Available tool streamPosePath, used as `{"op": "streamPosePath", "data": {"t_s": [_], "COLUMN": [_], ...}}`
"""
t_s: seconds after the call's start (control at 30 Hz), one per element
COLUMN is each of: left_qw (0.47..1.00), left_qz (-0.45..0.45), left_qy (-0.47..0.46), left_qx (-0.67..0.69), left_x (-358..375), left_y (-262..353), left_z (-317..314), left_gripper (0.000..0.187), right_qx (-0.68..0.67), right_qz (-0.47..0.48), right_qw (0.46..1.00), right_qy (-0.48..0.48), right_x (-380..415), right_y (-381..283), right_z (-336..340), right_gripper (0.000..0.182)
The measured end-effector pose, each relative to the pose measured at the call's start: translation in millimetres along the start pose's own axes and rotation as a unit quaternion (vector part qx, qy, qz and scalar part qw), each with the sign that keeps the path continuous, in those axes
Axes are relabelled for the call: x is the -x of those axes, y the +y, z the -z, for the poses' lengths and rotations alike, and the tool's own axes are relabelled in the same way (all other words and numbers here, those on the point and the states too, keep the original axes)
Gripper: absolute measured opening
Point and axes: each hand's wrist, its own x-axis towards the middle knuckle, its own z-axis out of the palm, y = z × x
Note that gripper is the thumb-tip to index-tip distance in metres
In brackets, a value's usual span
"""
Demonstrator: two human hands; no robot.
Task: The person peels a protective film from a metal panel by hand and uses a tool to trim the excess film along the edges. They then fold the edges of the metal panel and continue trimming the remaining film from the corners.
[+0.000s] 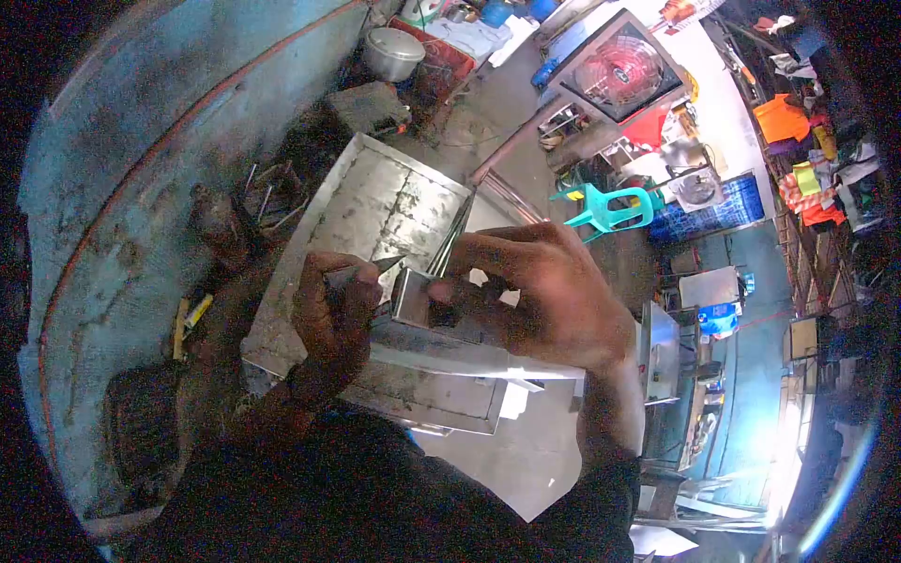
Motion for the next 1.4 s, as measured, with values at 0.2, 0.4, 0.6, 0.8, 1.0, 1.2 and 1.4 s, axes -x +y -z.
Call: {"op": "streamPosePath", "data": {"t_s": [0.2,0.4,0.6,0.8,1.0,1.2,1.4], "left_qw": [0.996,0.997,0.996,0.963,0.942,0.955,0.961], "left_qz": [-0.075,-0.081,-0.029,0.2,0.248,0.198,0.175], "left_qy": [-0.019,0.001,-0.05,-0.154,-0.188,-0.167,-0.168], "left_qx": [-0.036,-0.01,0.074,0.097,0.125,0.142,0.132], "left_x": [-2.2,4.3,4.6,0.1,-1.4,-0.7,-2.8], "left_y": [-2.6,-7.9,38.8,53.9,54.8,50.1,52.9], "left_z": [4.0,10.7,41.2,52.2,56.7,48.7,45.5], "left_gripper": [0.019,0.017,0.018,0.021,0.023,0.02,0.022], "right_qx": [-0.022,-0.045,-0.071,-0.05,-0.016,0.004,0.02], "right_qz": [-0.085,-0.095,-0.128,-0.097,-0.106,-0.093,-0.07], "right_qw": [0.996,0.994,0.988,0.992,0.992,0.993,0.993], "right_qy": [-0.017,0.024,0.042,0.056,0.067,0.074,0.088], "right_x": [-3.3,5.7,11.7,14.6,13.9,15.4,15.6], "right_y": [-20.5,-19.7,-29.0,-23.9,-26.0,-27.7,-26.3], "right_z": [4.1,-15.7,-19.1,-20.4,-21.9,-23.0,-24.7], "right_gripper": [0.016,0.013,0.02,0.021,0.023,0.024,0.022]}}
